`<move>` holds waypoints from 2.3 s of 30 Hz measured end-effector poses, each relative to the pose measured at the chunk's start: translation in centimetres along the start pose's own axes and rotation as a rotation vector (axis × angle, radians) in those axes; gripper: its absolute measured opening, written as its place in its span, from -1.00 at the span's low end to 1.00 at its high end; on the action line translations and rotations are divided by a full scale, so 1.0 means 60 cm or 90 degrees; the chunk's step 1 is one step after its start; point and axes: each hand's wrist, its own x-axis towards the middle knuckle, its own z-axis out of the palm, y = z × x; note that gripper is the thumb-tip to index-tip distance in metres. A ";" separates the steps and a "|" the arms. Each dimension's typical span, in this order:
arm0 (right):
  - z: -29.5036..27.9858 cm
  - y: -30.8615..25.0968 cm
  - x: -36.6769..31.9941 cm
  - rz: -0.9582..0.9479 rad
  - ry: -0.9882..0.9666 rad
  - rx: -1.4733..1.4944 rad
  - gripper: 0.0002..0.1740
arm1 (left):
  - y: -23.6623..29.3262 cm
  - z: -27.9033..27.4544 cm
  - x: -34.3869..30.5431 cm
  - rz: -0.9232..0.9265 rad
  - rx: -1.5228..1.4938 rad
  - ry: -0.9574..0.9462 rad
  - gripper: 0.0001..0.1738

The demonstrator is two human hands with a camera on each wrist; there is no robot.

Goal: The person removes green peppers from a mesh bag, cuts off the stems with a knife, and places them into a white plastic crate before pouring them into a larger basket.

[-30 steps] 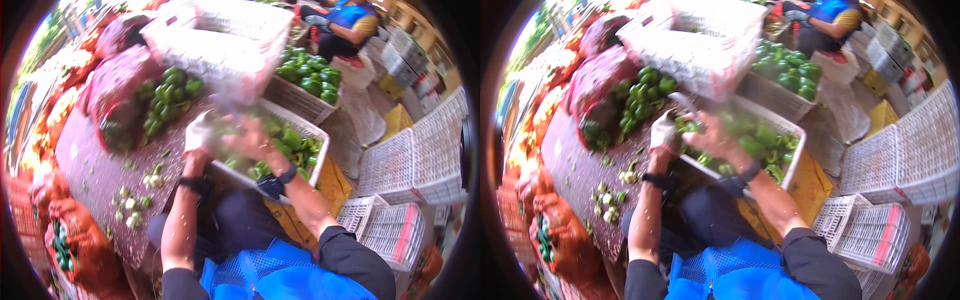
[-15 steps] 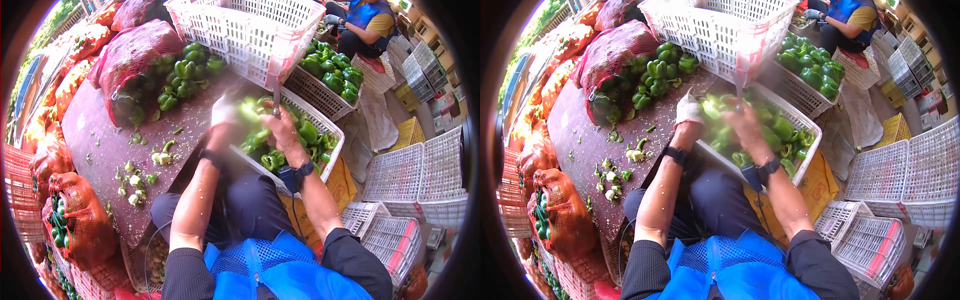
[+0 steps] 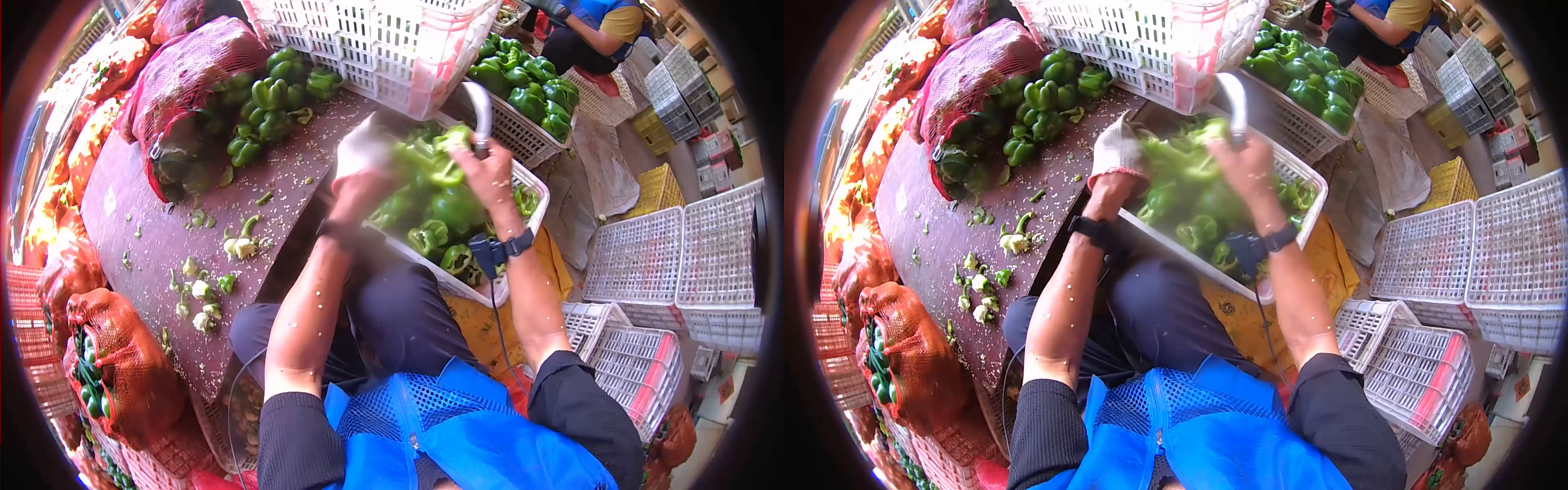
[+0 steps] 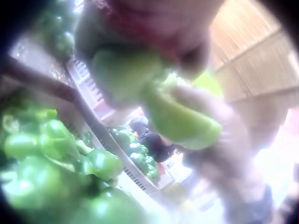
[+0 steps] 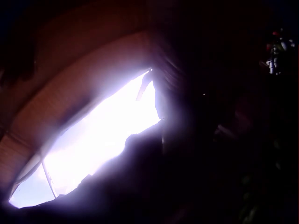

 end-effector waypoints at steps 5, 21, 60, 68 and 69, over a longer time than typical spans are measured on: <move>-0.070 0.029 -0.013 0.085 -0.002 0.266 -0.63 | -0.003 0.072 0.032 -0.102 -0.169 -0.104 -0.74; 0.015 -0.038 -0.004 -0.048 -0.100 0.048 -0.83 | 0.028 0.096 0.028 -0.095 -0.148 -0.023 -0.58; 0.358 -0.141 0.188 -0.150 -0.235 -0.041 -0.20 | -0.304 -0.278 -0.066 -0.168 0.498 -0.124 -0.70; 0.459 -0.130 0.244 -0.066 -0.236 -0.101 -0.28 | -0.301 -0.269 -0.085 -0.081 0.322 0.048 -0.66; 0.453 -0.113 0.240 0.007 -0.248 0.041 -0.34 | -0.308 -0.257 -0.080 -0.131 0.237 0.065 -0.67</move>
